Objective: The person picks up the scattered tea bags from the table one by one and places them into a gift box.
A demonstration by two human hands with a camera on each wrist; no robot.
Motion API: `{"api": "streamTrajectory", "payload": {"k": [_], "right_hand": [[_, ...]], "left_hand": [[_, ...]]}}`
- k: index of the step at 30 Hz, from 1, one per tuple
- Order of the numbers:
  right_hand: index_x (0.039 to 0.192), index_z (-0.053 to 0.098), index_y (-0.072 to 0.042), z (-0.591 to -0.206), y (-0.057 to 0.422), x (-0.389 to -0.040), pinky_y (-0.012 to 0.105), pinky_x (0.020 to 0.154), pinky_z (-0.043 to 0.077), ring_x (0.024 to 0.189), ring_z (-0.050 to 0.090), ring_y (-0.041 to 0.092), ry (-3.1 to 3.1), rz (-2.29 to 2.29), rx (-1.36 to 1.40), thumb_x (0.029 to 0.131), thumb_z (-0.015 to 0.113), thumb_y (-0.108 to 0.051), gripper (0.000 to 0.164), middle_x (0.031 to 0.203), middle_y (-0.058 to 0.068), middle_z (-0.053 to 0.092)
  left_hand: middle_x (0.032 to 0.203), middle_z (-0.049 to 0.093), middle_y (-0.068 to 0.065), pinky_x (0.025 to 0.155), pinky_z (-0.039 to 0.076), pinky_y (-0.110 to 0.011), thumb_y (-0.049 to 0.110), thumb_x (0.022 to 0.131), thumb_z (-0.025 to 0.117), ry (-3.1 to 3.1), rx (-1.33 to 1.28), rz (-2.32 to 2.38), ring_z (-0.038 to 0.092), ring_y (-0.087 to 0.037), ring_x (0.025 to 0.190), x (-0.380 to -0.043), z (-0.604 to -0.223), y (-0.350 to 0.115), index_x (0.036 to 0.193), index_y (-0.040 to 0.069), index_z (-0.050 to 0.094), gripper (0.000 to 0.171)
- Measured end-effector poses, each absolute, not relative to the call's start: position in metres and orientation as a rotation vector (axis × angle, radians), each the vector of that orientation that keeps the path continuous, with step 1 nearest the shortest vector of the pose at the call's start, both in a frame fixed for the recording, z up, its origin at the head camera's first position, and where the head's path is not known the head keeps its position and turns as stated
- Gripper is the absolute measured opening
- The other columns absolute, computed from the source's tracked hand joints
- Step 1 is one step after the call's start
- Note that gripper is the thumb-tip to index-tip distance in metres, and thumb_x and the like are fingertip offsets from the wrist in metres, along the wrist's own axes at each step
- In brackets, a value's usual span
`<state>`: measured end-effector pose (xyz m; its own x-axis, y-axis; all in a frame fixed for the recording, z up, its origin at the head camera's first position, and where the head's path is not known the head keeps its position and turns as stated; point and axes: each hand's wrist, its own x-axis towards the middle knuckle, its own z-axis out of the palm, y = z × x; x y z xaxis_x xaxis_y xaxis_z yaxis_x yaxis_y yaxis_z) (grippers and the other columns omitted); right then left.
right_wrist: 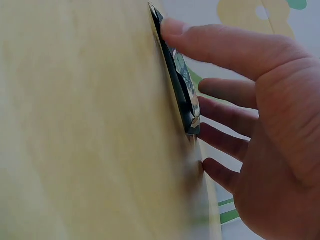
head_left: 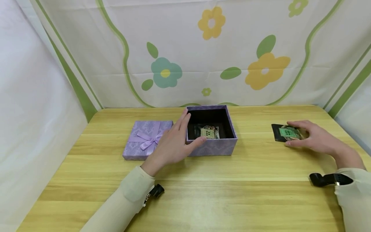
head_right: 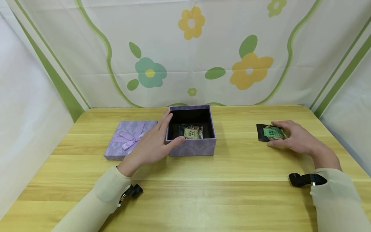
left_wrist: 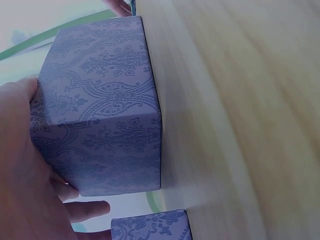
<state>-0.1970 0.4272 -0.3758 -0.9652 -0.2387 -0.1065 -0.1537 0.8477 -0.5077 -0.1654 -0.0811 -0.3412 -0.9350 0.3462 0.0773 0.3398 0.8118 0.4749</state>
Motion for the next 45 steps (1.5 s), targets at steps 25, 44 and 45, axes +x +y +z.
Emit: {"api": "streamTrajectory", "payload": {"k": [25, 44, 45], "right_hand": [[0.151, 0.05, 0.008, -0.372, 0.424, -0.2, 0.071, 0.097, 0.038, 0.128, 0.041, 0.058, 2.924, -0.547, -0.305, 0.089, 0.085, -0.044, 0.088, 0.15, 0.041, 0.034], [0.148, 0.054, 0.007, -0.363, 0.409, -0.203, 0.066, 0.098, 0.041, 0.128, 0.049, 0.051, 2.971, -0.613, -0.303, 0.092, 0.082, -0.047, 0.083, 0.145, 0.033, 0.052], [0.148, 0.054, 0.007, -0.362, 0.408, -0.203, 0.066, 0.098, 0.04, 0.127, 0.049, 0.05, 2.981, -0.611, -0.307, 0.092, 0.081, -0.047, 0.082, 0.145, 0.033, 0.052]], "left_hand": [[0.181, -0.003, 0.01, 0.121, 0.036, -0.07, 0.087, 0.095, 0.041, 2.985, 0.582, 0.774, 0.038, -0.033, 0.159, -0.167, -0.342, -0.081, 0.173, 0.022, 0.007, 0.107], [0.181, -0.004, 0.012, 0.121, 0.036, -0.069, 0.088, 0.094, 0.04, 2.98, 0.582, 0.782, 0.037, -0.032, 0.16, -0.167, -0.343, -0.082, 0.173, 0.023, 0.005, 0.108], [0.181, -0.004, 0.012, 0.121, 0.036, -0.07, 0.088, 0.094, 0.04, 2.98, 0.581, 0.783, 0.037, -0.032, 0.16, -0.167, -0.343, -0.082, 0.173, 0.024, 0.005, 0.108]]}}
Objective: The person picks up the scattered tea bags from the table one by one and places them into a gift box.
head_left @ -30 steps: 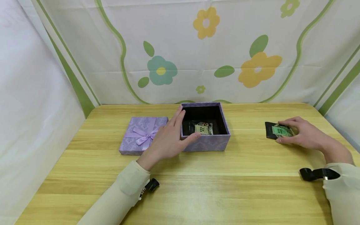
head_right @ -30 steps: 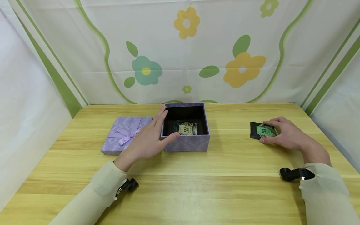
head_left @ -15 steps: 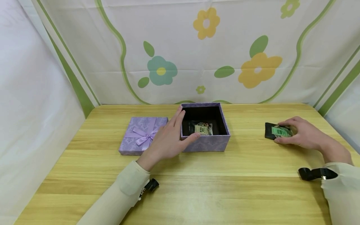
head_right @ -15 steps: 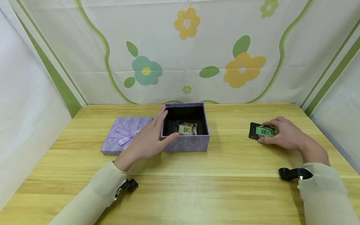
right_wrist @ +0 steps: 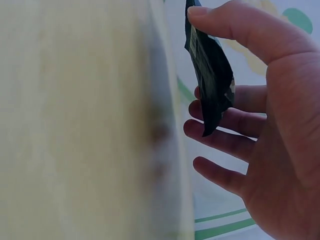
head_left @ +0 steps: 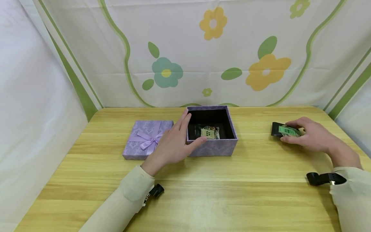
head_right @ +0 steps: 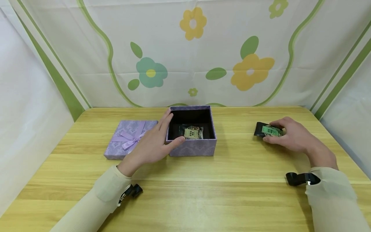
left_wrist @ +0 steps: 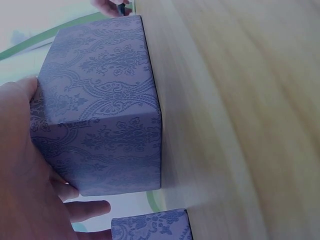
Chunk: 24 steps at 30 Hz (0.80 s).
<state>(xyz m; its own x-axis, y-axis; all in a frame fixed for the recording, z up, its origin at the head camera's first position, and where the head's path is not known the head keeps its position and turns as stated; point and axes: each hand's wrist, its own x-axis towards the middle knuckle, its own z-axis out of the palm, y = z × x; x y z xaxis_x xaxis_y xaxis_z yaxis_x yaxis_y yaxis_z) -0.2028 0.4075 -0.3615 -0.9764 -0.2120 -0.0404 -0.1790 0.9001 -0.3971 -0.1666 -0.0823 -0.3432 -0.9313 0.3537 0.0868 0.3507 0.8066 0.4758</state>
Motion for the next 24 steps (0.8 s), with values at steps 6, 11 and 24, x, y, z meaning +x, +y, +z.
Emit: {"api": "streamTrajectory", "payload": {"k": [6, 11, 24], "right_hand": [[0.149, 0.054, 0.003, -0.349, 0.396, -0.201, 0.067, 0.097, 0.039, 0.129, 0.047, 0.054, 3.027, -0.609, -0.324, 0.093, 0.08, -0.046, 0.079, 0.15, 0.034, 0.045], [0.15, 0.055, 0.0, -0.338, 0.384, -0.198, 0.069, 0.1, 0.038, 0.134, 0.043, 0.056, 3.068, -0.638, -0.348, 0.093, 0.08, -0.045, 0.077, 0.153, 0.033, 0.044], [0.15, 0.058, -0.005, -0.32, 0.351, -0.191, 0.064, 0.097, 0.041, 0.128, 0.051, 0.049, 3.14, -0.66, -0.43, 0.091, 0.083, -0.043, 0.075, 0.148, 0.023, 0.05]], "left_hand": [[0.181, -0.004, 0.012, 0.121, 0.035, -0.071, 0.088, 0.095, 0.041, 2.982, 0.584, 0.78, 0.037, -0.033, 0.16, -0.167, -0.343, -0.081, 0.173, 0.023, 0.006, 0.108], [0.181, -0.003, 0.011, 0.121, 0.034, -0.071, 0.087, 0.095, 0.041, 2.983, 0.583, 0.78, 0.037, -0.033, 0.159, -0.167, -0.343, -0.082, 0.173, 0.023, 0.006, 0.107], [0.181, -0.005, 0.011, 0.12, 0.036, -0.071, 0.086, 0.095, 0.042, 2.987, 0.583, 0.767, 0.04, -0.035, 0.158, -0.167, -0.345, -0.083, 0.173, 0.023, 0.005, 0.107]]}}
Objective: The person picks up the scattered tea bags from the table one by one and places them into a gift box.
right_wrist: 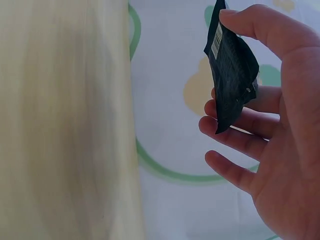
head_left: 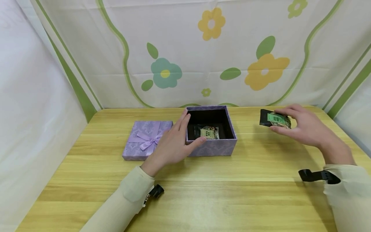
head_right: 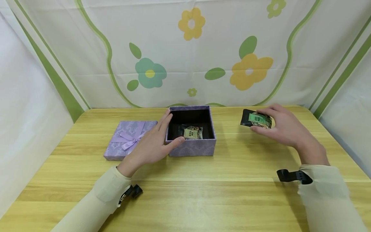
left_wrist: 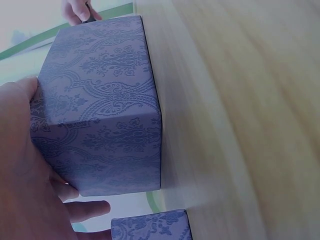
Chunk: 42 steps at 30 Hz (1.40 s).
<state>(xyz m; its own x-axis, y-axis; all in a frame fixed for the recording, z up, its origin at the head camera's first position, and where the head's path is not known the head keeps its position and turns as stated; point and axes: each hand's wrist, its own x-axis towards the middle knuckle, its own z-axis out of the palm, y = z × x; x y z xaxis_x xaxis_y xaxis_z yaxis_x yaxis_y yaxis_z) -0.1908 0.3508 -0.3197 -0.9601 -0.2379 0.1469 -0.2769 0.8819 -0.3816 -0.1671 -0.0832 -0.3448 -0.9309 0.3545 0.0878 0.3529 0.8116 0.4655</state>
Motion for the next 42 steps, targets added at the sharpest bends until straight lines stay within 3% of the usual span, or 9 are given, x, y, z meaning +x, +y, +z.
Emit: {"api": "streamTrajectory", "payload": {"k": [10, 22, 32, 35, 39, 42], "right_hand": [[0.149, 0.061, -0.011, -0.308, 0.324, -0.191, 0.052, 0.09, 0.041, 0.121, 0.056, 0.039, -2.884, 0.644, 0.434, 0.09, 0.084, -0.043, 0.071, 0.142, 0.016, 0.055], [0.148, 0.063, -0.012, -0.308, 0.303, -0.188, 0.052, 0.094, 0.041, 0.125, 0.056, 0.041, -2.846, 0.804, 0.471, 0.09, 0.086, -0.037, 0.068, 0.142, 0.013, 0.057], [0.148, 0.064, -0.013, -0.305, 0.273, -0.185, 0.036, 0.091, 0.04, 0.121, 0.058, 0.032, -2.804, 0.794, 0.586, 0.089, 0.086, -0.036, 0.068, 0.139, 0.009, 0.06], [0.149, 0.064, -0.014, -0.305, 0.26, -0.187, 0.037, 0.092, 0.042, 0.121, 0.059, 0.029, -2.797, 0.787, 0.632, 0.089, 0.087, -0.037, 0.068, 0.138, 0.009, 0.061], [0.149, 0.063, -0.013, -0.306, 0.244, -0.19, 0.051, 0.096, 0.047, 0.123, 0.059, 0.032, -2.81, 0.796, 0.69, 0.088, 0.087, -0.039, 0.07, 0.138, 0.01, 0.06], [0.149, 0.063, -0.012, -0.306, 0.232, -0.193, 0.055, 0.101, 0.048, 0.125, 0.059, 0.032, -2.82, 0.794, 0.728, 0.089, 0.086, -0.04, 0.07, 0.139, 0.009, 0.059]], "left_hand": [[0.181, -0.004, 0.011, 0.12, 0.037, -0.07, 0.087, 0.095, 0.041, 2.995, 0.574, 0.763, 0.041, -0.036, 0.157, -0.165, -0.343, -0.085, 0.173, 0.023, 0.006, 0.107], [0.181, -0.003, 0.01, 0.118, 0.04, -0.069, 0.087, 0.095, 0.041, 2.998, 0.591, 0.763, 0.042, -0.034, 0.157, -0.166, -0.344, -0.083, 0.173, 0.022, 0.007, 0.107], [0.181, -0.002, 0.011, 0.121, 0.036, -0.07, 0.088, 0.095, 0.04, 3.0, 0.568, 0.763, 0.039, -0.034, 0.159, -0.164, -0.342, -0.085, 0.173, 0.022, 0.007, 0.108], [0.181, -0.002, 0.01, 0.12, 0.037, -0.07, 0.087, 0.095, 0.041, 2.999, 0.569, 0.766, 0.04, -0.035, 0.157, -0.164, -0.341, -0.085, 0.173, 0.022, 0.008, 0.107], [0.181, -0.001, 0.009, 0.12, 0.038, -0.069, 0.085, 0.096, 0.043, 2.996, 0.575, 0.767, 0.042, -0.036, 0.156, -0.164, -0.341, -0.084, 0.173, 0.021, 0.009, 0.106], [0.181, -0.001, 0.009, 0.119, 0.039, -0.068, 0.085, 0.096, 0.043, 2.996, 0.577, 0.761, 0.044, -0.036, 0.155, -0.164, -0.342, -0.084, 0.173, 0.021, 0.008, 0.107]]}}
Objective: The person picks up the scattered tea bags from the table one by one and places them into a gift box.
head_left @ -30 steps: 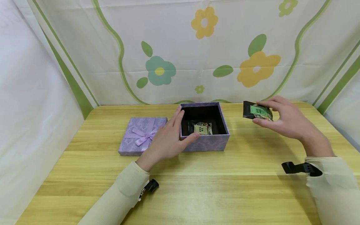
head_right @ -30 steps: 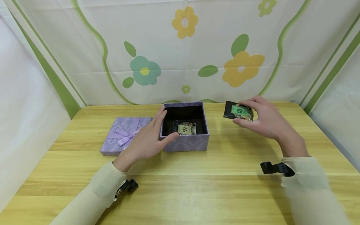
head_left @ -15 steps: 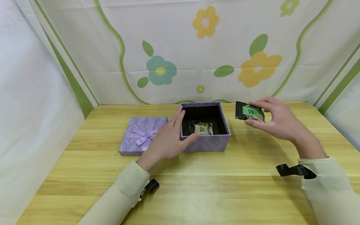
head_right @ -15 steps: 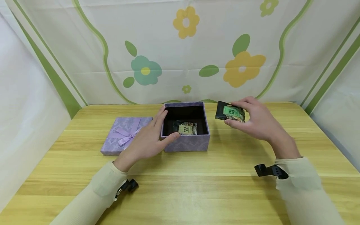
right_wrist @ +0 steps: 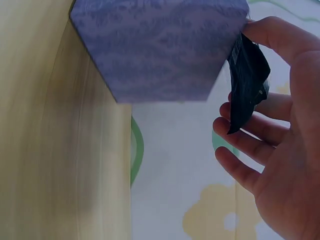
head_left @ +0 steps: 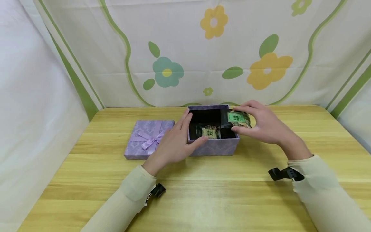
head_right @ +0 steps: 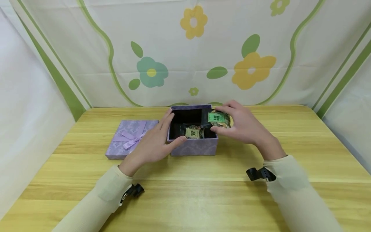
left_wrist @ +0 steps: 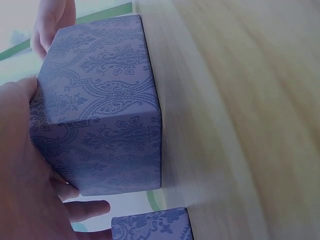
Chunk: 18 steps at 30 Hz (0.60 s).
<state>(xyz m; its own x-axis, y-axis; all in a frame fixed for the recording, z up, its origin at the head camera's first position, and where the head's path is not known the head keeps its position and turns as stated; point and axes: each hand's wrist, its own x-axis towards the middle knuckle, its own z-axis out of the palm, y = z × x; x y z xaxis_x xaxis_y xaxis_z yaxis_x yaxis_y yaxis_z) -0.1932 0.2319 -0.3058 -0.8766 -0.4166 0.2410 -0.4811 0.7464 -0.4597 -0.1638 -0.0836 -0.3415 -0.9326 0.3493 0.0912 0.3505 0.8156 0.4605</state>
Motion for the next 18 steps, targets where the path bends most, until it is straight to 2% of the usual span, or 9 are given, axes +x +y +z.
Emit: {"api": "streamTrajectory", "payload": {"k": [5, 13, 18], "right_hand": [[0.151, 0.061, -0.012, -0.304, 0.215, -0.2, 0.058, 0.109, 0.048, 0.132, 0.057, 0.032, -2.836, 0.764, 0.787, 0.091, 0.083, -0.042, 0.071, 0.141, 0.009, 0.058], [0.154, 0.057, -0.009, -0.305, 0.194, -0.208, 0.061, 0.116, 0.041, 0.14, 0.047, 0.037, -2.871, 0.691, 0.894, 0.095, 0.079, -0.044, 0.073, 0.147, 0.015, 0.055], [0.154, 0.057, -0.007, -0.306, 0.182, -0.213, 0.059, 0.117, 0.041, 0.14, 0.048, 0.037, -2.87, 0.664, 0.957, 0.094, 0.08, -0.044, 0.074, 0.147, 0.016, 0.055]], "left_hand": [[0.181, -0.001, 0.009, 0.119, 0.039, -0.068, 0.086, 0.096, 0.042, -2.995, -0.577, -0.756, 0.045, -0.037, 0.154, -0.164, -0.342, -0.083, 0.173, 0.022, 0.007, 0.107], [0.181, -0.003, 0.01, 0.12, 0.037, -0.069, 0.087, 0.096, 0.039, -3.011, -0.569, -0.754, 0.039, -0.036, 0.158, -0.164, -0.343, -0.086, 0.173, 0.023, 0.006, 0.106], [0.181, -0.003, 0.01, 0.12, 0.036, -0.07, 0.088, 0.096, 0.037, -3.01, -0.57, -0.749, 0.038, -0.035, 0.159, -0.164, -0.343, -0.087, 0.173, 0.023, 0.006, 0.106]]}}
